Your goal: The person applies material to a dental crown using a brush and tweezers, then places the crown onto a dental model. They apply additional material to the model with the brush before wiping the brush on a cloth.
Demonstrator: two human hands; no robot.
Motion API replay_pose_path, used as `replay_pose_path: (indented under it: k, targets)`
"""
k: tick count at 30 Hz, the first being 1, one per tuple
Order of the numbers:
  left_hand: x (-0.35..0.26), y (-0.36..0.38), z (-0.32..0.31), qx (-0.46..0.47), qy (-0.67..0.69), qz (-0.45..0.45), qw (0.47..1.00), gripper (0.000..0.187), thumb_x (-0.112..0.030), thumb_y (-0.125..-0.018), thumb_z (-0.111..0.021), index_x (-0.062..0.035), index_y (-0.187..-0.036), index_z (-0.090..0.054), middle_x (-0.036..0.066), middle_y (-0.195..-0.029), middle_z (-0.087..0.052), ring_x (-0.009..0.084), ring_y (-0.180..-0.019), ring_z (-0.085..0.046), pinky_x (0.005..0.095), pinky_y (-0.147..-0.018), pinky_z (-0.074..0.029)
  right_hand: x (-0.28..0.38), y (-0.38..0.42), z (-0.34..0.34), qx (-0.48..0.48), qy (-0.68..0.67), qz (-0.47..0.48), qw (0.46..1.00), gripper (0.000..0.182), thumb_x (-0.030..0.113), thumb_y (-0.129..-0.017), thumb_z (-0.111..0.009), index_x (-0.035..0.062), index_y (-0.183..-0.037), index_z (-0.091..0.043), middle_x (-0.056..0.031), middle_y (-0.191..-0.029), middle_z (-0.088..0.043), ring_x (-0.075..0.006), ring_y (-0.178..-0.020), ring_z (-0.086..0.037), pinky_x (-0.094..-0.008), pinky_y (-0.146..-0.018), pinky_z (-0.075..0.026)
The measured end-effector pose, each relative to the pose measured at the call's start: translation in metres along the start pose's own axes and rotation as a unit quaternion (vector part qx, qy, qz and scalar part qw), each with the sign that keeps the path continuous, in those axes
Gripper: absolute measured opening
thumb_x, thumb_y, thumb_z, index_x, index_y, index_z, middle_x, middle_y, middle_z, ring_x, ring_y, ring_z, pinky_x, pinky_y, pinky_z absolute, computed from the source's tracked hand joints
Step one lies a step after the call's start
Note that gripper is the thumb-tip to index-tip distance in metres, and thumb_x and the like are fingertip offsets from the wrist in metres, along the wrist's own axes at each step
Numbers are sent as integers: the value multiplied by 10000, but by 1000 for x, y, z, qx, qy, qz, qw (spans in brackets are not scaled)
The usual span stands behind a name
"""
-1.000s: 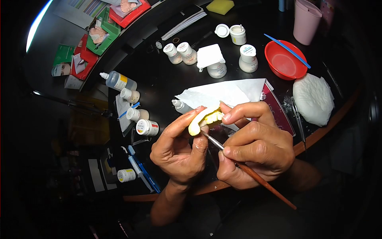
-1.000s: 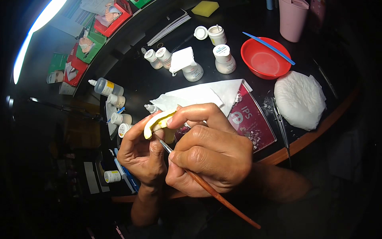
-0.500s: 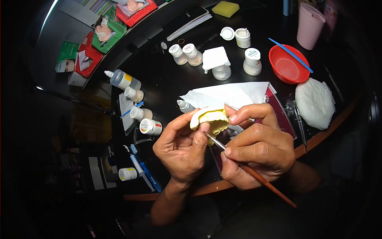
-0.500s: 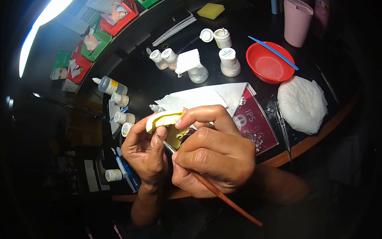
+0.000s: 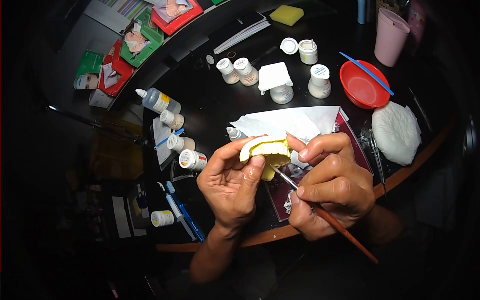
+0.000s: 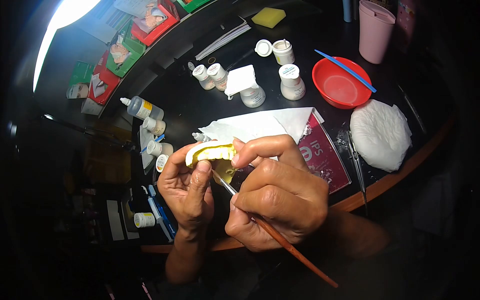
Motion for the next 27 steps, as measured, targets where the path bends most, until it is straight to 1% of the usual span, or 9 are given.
replay_pose_path:
  k: [6, 13, 15, 18, 21, 24, 27]
  targets:
    - [0, -1, 3, 14, 17, 27, 999, 289, 61, -990, -654, 108, -1266, -582, 264, -1230, -709, 232, -1148, -707, 332, -1025, -556, 0, 1, 0, -1, 8, 13, 1000, 202, -68, -657, -751, 22, -815, -664, -66, -784, -625, -315, -981, -658, -491, -922, -641]
    - [1, -2, 2, 23, 21, 13, 999, 295, 54, -987, -660, 108, -1267, -582, 278, -1232, -707, 255, -1160, -706, 352, -1041, -557, 1, 2, 0, -2, 8, 17, 1000, 186, -65, -666, -751, 21, -808, -668, -65, -782, -627, -316, -970, -666, -485, -903, -648]
    - [0, -3, 2, 28, 22, 8, 999, 300, 61, -984, -660, 110, -1269, -582, 282, -1230, -707, 267, -1170, -705, 364, -1049, -557, 0, 2, 0, -1, 12, 17, 1000, 190, -62, -666, -751, 23, -816, -671, -66, -782, -626, -313, -963, -664, -485, -915, -646]
    - [0, -2, 1, 30, -33, -26, 999, 304, 75, -975, -668, 113, -1266, -589, 285, -1227, -708, 284, -1186, -701, 380, -1052, -560, 0, 1, 0, -2, 17, 8, 1000, 196, -57, -672, -750, 29, -832, -678, -64, -783, -626, -312, -948, -660, -465, -899, -637]
    - [0, 0, -2, 19, -53, -51, 997, 303, 85, -964, -680, 119, -1255, -602, 287, -1223, -709, 300, -1190, -703, 389, -1051, -563, -1, 1, 1, -1, 31, 0, 1000, 201, -49, -680, -750, 36, -851, -687, -60, -787, -628, -317, -934, -657, -433, -858, -613]
    - [-2, 0, -4, 20, -106, -71, 992, 299, 83, -956, -695, 122, -1242, -616, 285, -1219, -711, 303, -1181, -708, 387, -1042, -569, -1, 0, 1, -7, 33, -8, 999, 201, -43, -686, -753, 38, -860, -694, -54, -782, -629, -323, -919, -658, -407, -819, -583]
    - [-1, 0, -4, 24, -125, -82, 988, 294, 83, -952, -699, 125, -1233, -622, 284, -1212, -714, 308, -1176, -712, 387, -1040, -572, 0, -1, 2, -18, 20, -22, 999, 202, -40, -687, -756, 38, -864, -699, -52, -772, -628, -320, -900, -661, -398, -811, -575]
Point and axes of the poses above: each hand's wrist, its own y-axis away from the middle knuckle, its own z-axis out of the back of the hand, x = y × z, the point moved 1 cm from there along -y, towards the middle knuckle
